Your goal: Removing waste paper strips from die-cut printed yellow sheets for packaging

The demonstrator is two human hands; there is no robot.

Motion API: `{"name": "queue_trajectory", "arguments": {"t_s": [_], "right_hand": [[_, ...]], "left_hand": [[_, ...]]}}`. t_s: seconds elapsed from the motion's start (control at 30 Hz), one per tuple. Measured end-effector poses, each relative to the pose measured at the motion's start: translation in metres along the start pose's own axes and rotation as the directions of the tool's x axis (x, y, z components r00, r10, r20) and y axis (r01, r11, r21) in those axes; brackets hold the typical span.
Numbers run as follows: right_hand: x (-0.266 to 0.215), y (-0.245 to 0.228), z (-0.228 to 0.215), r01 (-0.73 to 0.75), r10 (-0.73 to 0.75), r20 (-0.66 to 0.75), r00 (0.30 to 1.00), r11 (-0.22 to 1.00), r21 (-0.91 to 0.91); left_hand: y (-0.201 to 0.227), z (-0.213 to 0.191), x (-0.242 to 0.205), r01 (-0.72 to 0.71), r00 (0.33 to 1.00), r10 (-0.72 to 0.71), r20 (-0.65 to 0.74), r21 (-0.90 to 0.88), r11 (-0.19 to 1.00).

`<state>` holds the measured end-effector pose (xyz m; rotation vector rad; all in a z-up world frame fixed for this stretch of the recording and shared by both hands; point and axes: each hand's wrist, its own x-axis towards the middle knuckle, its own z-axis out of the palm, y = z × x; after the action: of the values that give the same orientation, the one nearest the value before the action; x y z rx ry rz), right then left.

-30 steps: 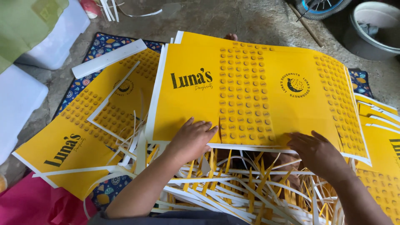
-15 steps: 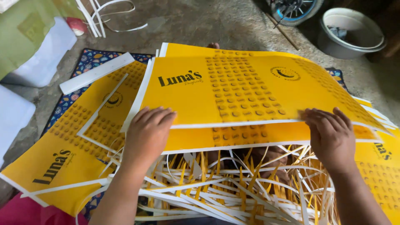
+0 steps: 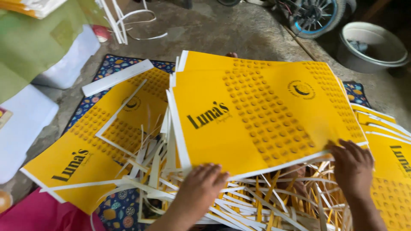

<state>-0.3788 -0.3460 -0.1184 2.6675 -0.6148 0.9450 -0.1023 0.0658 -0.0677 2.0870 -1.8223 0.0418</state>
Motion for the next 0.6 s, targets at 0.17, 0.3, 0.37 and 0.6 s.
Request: {"name": "queue_trajectory", "arguments": {"t_s": [0.17, 0.3, 0.37, 0.6], "right_hand": [[-0.018, 0.044, 0.014, -0.081, 0.079, -0.127, 0.989, 0.997, -0.01], [-0.04, 0.067, 0.035, -0.123, 0.133, -0.125, 0.983, 0.989, 0.085], [-0.039, 0.065, 0.042, -0.173, 0.192, -0.086, 0.978, 0.967, 0.188], [0.039, -0.019, 0.058, 0.018, 0.009, -0.118, 0.993, 0.973, 0.228]], "left_hand": [[0.032, 0.002, -0.001, -0.237, 0.964, 0.225, -0.144, -0.067, 0.969], [0.027, -0.023, 0.006, -0.125, 0.95, 0.24, 0.201, -0.459, 0.88], [0.006, -0.024, 0.017, -0.017, 0.963, 0.15, 0.222, -0.507, 0.862], [-0.113, 0.014, 0.062, 0.417, 0.889, -0.423, -0.175, -0.071, 0.906]]}}
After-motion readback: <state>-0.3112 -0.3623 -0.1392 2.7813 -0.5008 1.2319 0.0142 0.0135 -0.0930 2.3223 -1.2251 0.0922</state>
